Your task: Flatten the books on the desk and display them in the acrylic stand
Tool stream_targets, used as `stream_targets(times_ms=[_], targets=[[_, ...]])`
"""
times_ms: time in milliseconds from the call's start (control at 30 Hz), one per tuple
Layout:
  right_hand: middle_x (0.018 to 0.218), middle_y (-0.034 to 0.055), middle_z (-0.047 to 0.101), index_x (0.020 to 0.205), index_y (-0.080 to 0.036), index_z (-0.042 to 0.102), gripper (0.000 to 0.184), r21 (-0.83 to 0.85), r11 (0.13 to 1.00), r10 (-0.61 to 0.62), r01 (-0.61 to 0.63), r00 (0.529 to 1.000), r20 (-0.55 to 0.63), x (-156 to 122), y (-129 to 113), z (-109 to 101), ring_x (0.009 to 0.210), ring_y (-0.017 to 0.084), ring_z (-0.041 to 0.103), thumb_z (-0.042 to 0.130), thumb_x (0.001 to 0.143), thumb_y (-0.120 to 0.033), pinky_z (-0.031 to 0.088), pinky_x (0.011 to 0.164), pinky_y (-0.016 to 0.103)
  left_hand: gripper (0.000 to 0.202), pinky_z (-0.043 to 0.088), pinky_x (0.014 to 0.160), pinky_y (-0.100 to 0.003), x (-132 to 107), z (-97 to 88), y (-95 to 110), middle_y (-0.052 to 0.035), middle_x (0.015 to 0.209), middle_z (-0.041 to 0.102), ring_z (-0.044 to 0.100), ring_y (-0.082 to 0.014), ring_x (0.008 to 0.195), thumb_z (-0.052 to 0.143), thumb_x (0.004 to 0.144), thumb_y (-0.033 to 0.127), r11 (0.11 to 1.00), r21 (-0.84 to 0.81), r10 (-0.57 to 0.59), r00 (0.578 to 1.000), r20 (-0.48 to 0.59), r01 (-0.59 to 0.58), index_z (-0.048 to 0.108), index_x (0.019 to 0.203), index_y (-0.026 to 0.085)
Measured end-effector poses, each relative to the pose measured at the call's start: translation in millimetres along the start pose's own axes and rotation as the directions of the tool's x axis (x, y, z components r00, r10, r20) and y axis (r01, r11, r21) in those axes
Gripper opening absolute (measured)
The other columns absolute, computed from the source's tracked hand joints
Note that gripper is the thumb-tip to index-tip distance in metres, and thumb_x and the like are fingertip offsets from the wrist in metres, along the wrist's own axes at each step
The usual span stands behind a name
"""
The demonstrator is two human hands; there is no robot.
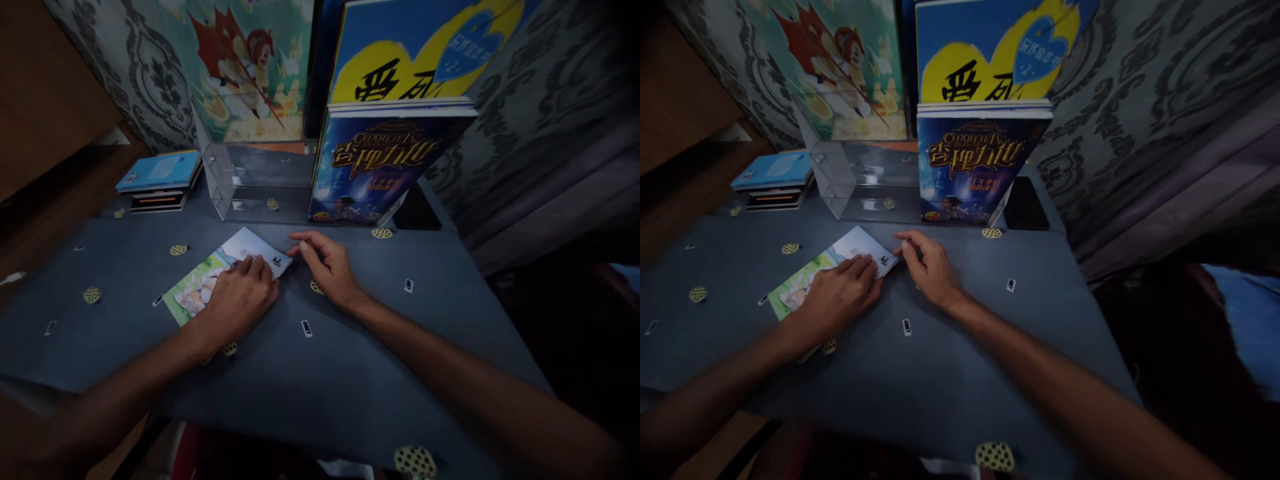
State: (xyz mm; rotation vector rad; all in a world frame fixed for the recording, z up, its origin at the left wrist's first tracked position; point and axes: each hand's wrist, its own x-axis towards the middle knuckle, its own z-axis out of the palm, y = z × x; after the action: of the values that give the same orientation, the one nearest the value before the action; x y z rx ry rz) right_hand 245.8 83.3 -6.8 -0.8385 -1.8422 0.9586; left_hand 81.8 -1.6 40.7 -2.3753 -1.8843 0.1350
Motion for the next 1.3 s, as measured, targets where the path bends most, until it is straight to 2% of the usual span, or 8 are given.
stream_targets(times_ms=[200, 400, 600, 900, 1000, 1100, 1200, 1300], targets=[[0.091, 0.0056, 0.077, 0.114, -0.019, 0.067, 0.029, 0.001, 0.999, -0.040, 0.040, 0.999, -0.011, 0.0, -1.8, -0.3, 0.087, 0.021, 0.071, 0.046, 0.103, -0.035, 0.053, 0.083, 0.035, 0.032, 0.059, 0.070, -0.039, -0.2, -2.4, -0.4, -0.0179, 0.114, 0.070, 0.069, -0.0323, 0.104, 0.041, 0.103, 0.023, 1.000, 0.027, 0.008, 0.999, 0.033, -0.009, 0.071, 0.105, 0.011], [0.092, 0.0051, 0.078, 0.113, -0.019, 0.066, 0.027, 0.013, 0.998, -0.061, 0.061, 0.998, -0.027, -0.2, -4.2, -0.8, 0.087, 0.020, 0.072, 0.046, 0.103, -0.034, 0.053, 0.084, 0.034, 0.032, 0.057, 0.067, -0.036, 1.1, -5.5, -0.7, -0.0168, 0.106, 0.072, 0.070, -0.0302, 0.101, 0.041, 0.103, 0.020, 1.000, 0.023, 0.010, 1.000, 0.016, -0.011, 0.072, 0.101, 0.011], [0.092, 0.0047, 0.078, 0.113, -0.020, 0.067, 0.030, 0.006, 0.998, -0.056, 0.057, 0.998, -0.030, -0.4, -4.4, -0.4, 0.089, 0.020, 0.072, 0.046, 0.104, -0.039, 0.053, 0.087, 0.035, 0.033, 0.056, 0.064, -0.037, 1.3, -4.9, -2.7, -0.0164, 0.103, 0.073, 0.071, -0.0309, 0.097, 0.040, 0.103, 0.020, 0.998, 0.045, 0.042, 0.999, 0.004, -0.042, 0.072, 0.099, 0.011], [0.091, 0.0040, 0.077, 0.111, -0.021, 0.068, 0.027, -0.014, 0.995, -0.094, 0.094, 0.995, -0.042, -2.0, -6.0, -0.5, 0.088, 0.020, 0.072, 0.047, 0.103, -0.037, 0.054, 0.086, 0.036, 0.032, 0.057, 0.066, -0.036, -0.7, -6.8, -0.4, -0.0162, 0.104, 0.072, 0.071, -0.0307, 0.098, 0.042, 0.102, 0.021, 0.999, 0.032, 0.014, 1.000, -0.006, -0.014, 0.072, 0.099, 0.010], [0.088, 0.0042, 0.076, 0.109, -0.021, 0.070, 0.027, -0.096, 0.987, -0.131, 0.130, 0.991, -0.006, -3.8, -9.1, -0.1, 0.088, 0.021, 0.071, 0.046, 0.103, -0.033, 0.054, 0.085, 0.035, 0.031, 0.058, 0.070, -0.036, -1.3, -6.6, 1.1, -0.0163, 0.107, 0.072, 0.071, -0.0304, 0.101, 0.043, 0.103, 0.023, 1.000, 0.031, 0.003, 1.000, 0.014, -0.003, 0.071, 0.102, 0.010], [0.087, 0.0058, 0.075, 0.105, -0.020, 0.072, 0.028, -0.249, 0.951, -0.178, 0.186, 0.983, 0.052, -5.5, -10.3, 1.7, 0.087, 0.021, 0.069, 0.047, 0.102, -0.030, 0.053, 0.082, 0.034, 0.030, 0.058, 0.073, -0.035, -1.4, -6.7, 2.0, -0.0167, 0.109, 0.071, 0.069, -0.0295, 0.103, 0.046, 0.103, 0.026, 0.999, 0.036, 0.013, 1.000, 0.028, -0.014, 0.070, 0.105, 0.009], [0.085, 0.0075, 0.073, 0.108, -0.018, 0.073, 0.030, -0.433, 0.866, -0.215, 0.250, 0.968, 0.129, -8.3, -10.5, 4.7, 0.079, 0.021, 0.068, 0.046, 0.102, -0.028, 0.051, 0.075, 0.032, 0.031, 0.058, 0.078, -0.037, -1.6, -4.5, 1.6, -0.0174, 0.110, 0.070, 0.068, -0.0301, 0.105, 0.048, 0.103, 0.029, 0.999, 0.040, 0.030, 0.999, 0.012, -0.031, 0.069, 0.108, 0.008], [0.078, 0.0077, 0.071, 0.109, -0.016, 0.072, 0.032, -0.591, 0.732, -0.270, 0.339, 0.941, 0.205, -13.9, -13.3, 7.9, 0.072, 0.021, 0.066, 0.042, 0.104, -0.026, 0.050, 0.071, 0.032, 0.030, 0.057, 0.078, -0.038, -2.3, -1.5, -1.6, -0.0164, 0.107, 0.070, 0.068, -0.0297, 0.104, 0.046, 0.104, 0.029, 0.999, 0.016, 0.034, 0.999, -0.004, -0.034, 0.069, 0.107, 0.009]])
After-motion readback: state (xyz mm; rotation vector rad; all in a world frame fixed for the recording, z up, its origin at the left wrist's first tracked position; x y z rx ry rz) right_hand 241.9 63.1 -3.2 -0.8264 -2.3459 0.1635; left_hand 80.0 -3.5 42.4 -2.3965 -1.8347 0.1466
